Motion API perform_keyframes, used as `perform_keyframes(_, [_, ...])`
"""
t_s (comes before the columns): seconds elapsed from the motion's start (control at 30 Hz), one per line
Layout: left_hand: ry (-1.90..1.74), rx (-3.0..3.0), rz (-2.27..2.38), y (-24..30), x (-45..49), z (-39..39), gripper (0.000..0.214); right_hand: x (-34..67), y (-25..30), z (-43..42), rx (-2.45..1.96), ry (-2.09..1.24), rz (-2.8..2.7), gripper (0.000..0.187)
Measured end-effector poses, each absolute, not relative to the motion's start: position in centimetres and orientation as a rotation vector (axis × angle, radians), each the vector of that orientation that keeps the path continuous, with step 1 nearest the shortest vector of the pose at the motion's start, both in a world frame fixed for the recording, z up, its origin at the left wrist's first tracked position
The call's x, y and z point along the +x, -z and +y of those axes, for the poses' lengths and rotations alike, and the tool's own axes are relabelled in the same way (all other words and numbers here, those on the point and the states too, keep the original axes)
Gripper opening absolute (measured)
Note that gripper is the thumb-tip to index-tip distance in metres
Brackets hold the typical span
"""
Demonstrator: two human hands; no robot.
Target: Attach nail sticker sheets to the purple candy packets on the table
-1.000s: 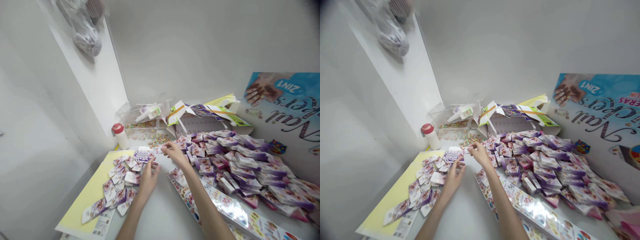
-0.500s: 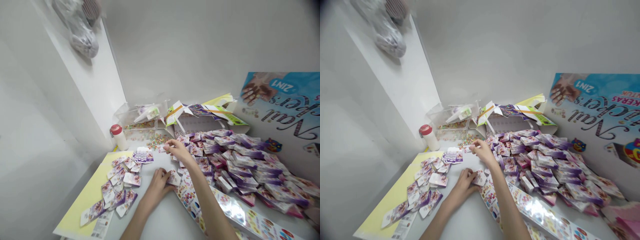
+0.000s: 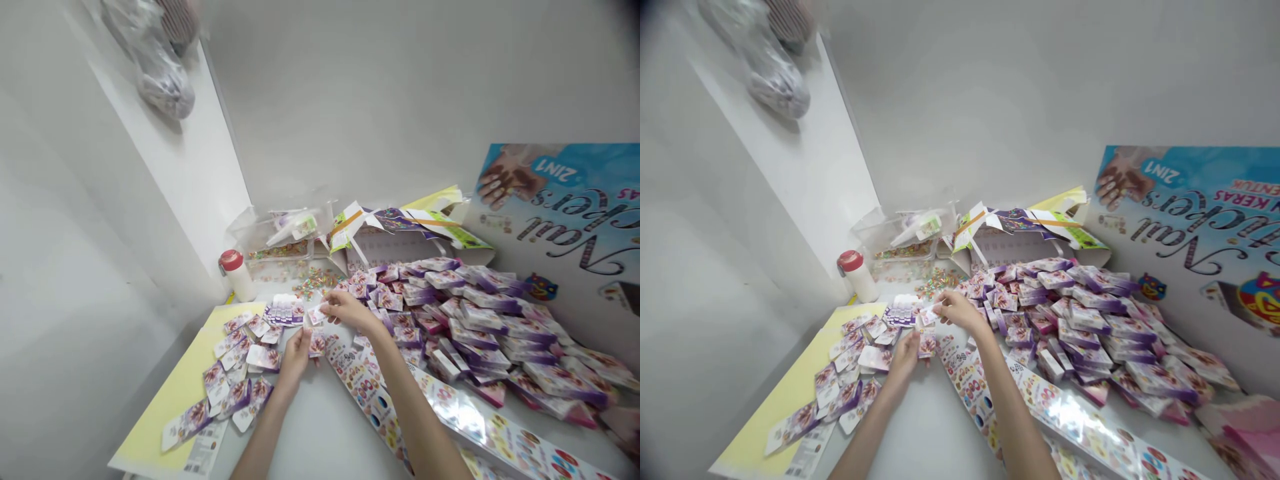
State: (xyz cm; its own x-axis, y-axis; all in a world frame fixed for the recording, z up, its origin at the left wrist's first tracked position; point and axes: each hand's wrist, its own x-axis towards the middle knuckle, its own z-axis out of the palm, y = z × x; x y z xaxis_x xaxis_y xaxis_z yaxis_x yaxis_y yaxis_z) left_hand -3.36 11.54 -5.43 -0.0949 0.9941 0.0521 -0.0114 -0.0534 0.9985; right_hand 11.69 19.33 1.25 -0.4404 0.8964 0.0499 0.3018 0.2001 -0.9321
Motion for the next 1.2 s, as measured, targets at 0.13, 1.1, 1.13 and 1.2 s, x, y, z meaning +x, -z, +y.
perform_keyframes(0.13, [-1.297,1.215,1.186,5.7,-3.1,11.5,0.054,11.7,-1.6,19.0,-1.142,-1.061,-1.956,0.009])
perform_keyframes(1.1, [-1.021,1.107,1.121,1.9,-1.8,-6.6,0.041,15.6,-2.8,-3.9,-1.131,-1.135,-1.875,0.006])
perform_keyframes(1.13, [-1.001,1.085,1.108,1.8,-1.6,-7.5,0.045,15.7,-2.7,-4.8,-1.169,-1.15,-1.828,0.004])
perform_keyframes(1.2, [-0.98,1.071,1.092,1.7,-1.5,-9.0,0.05,15.8,-2.8,-6.4,-1.219,-1.168,-1.798,0.008])
